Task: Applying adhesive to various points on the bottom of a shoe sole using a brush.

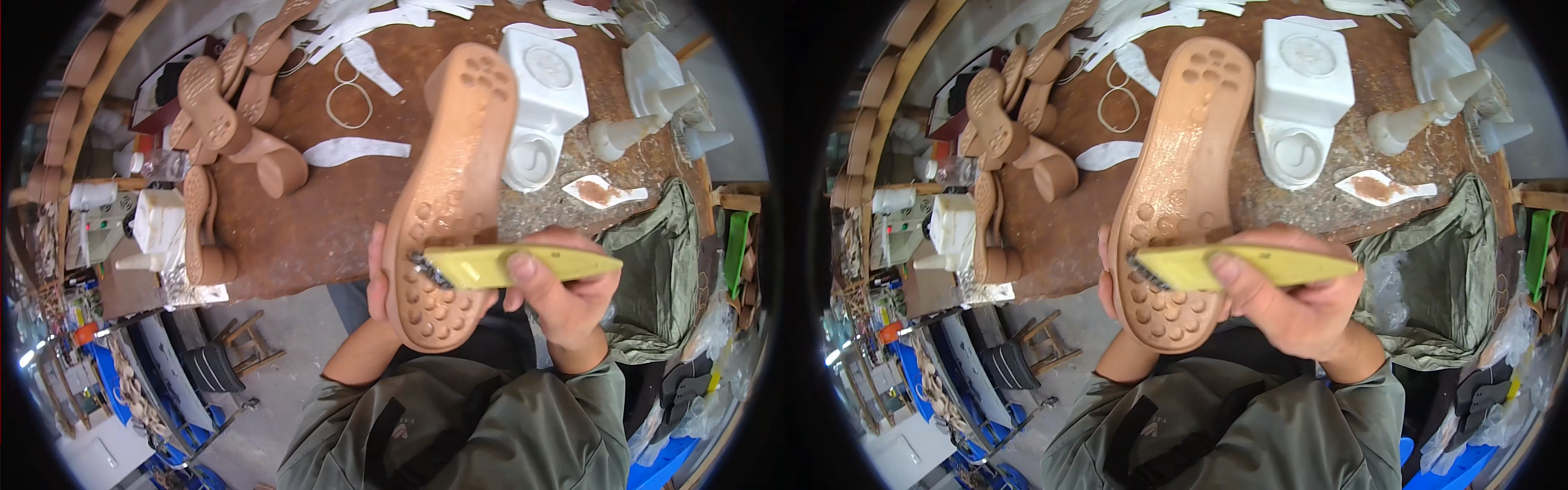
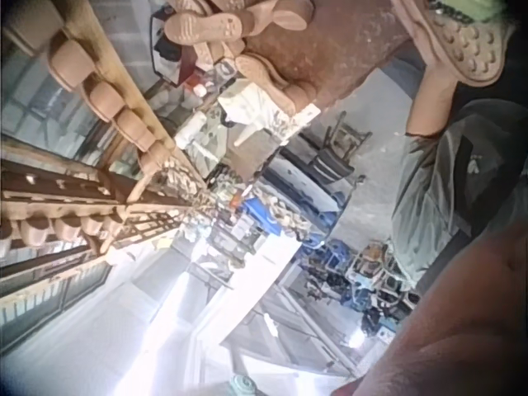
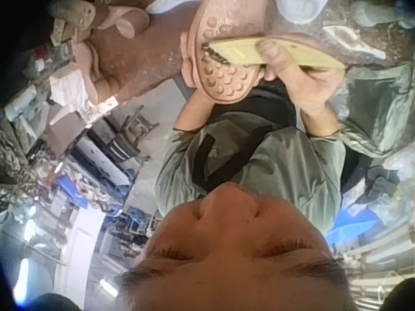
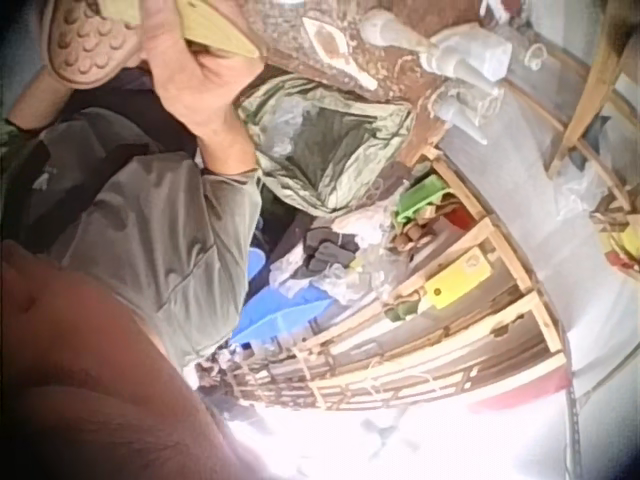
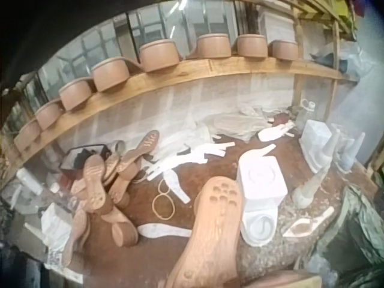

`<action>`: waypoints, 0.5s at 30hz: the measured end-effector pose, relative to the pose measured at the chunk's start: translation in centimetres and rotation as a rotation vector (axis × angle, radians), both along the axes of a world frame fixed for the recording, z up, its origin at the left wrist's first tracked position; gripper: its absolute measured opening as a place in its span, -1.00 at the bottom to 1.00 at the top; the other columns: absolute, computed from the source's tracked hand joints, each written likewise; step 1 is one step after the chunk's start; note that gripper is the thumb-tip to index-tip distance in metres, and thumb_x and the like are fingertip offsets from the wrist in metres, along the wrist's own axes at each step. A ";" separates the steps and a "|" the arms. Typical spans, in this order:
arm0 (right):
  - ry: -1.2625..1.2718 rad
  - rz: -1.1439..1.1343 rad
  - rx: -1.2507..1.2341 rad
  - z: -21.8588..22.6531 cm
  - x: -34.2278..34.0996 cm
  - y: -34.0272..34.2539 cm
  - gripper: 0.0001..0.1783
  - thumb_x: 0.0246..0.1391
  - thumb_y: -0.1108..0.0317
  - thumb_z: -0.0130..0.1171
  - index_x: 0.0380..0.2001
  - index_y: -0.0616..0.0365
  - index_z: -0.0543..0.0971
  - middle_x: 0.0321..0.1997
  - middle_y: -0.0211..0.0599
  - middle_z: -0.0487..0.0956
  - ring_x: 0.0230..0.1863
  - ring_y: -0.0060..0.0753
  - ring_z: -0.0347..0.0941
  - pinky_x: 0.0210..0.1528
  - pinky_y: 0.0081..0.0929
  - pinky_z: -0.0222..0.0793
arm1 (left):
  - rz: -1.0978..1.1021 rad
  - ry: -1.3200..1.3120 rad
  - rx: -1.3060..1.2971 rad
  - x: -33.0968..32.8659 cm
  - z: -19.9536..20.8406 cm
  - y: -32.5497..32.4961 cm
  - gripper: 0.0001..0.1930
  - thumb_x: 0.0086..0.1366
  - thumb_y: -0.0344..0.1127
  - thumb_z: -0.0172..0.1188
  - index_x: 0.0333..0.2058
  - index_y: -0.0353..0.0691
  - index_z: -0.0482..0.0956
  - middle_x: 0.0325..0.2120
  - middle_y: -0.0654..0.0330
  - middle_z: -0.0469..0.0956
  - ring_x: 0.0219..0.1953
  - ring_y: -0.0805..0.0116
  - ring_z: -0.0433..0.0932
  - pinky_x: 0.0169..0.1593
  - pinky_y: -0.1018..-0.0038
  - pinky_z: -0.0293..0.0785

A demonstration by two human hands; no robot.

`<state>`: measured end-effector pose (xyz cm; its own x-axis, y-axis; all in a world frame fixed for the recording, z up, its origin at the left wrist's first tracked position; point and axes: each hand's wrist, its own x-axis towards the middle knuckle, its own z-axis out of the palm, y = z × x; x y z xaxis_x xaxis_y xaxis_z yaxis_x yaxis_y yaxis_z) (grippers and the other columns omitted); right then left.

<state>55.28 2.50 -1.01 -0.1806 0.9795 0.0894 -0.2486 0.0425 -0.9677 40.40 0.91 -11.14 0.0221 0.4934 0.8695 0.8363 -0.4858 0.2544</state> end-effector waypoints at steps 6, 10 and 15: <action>-0.237 -0.034 0.260 2.4 -0.8 -1.6 -0.84 -0.04 0.54 0.29 -0.35 0.37 0.58 -0.52 -0.15 0.59 -0.59 -0.52 0.50 -0.57 -0.63 0.36 | -0.619 -0.467 -0.163 -1.3 2.2 -4.1 -0.13 0.13 0.23 -0.04 0.23 -0.22 -0.11 0.18 -0.11 0.12 0.16 -0.07 0.24 0.16 0.01 0.22; -0.341 -0.138 0.450 3.4 -0.7 -2.8 -0.83 -0.09 0.57 0.31 -0.37 0.38 0.58 -0.51 -0.14 0.60 -0.61 -0.45 0.51 -0.59 -0.59 0.38 | -1.031 -0.890 -0.247 -1.7 3.2 -5.7 -0.20 0.17 0.21 -0.11 0.25 -0.15 -0.05 0.20 -0.04 0.14 0.18 -0.02 0.22 0.18 0.01 0.19; -0.340 0.050 0.577 4.3 -1.0 -5.0 -0.82 -0.14 0.59 0.30 -0.39 0.42 0.57 -0.57 -0.15 0.59 -0.64 -0.37 0.52 -0.60 -0.54 0.42 | -1.353 -1.330 -0.213 -1.5 4.2 -6.3 -0.28 0.22 0.19 -0.20 0.26 -0.07 0.02 0.22 0.05 0.16 0.21 0.03 0.19 0.21 0.01 0.16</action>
<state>54.25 -2.45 3.26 -0.3356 0.7812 0.5264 0.0511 0.5731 -0.8179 38.94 -5.42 -6.90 -0.1058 0.8061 0.5823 -0.7793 -0.4310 0.4550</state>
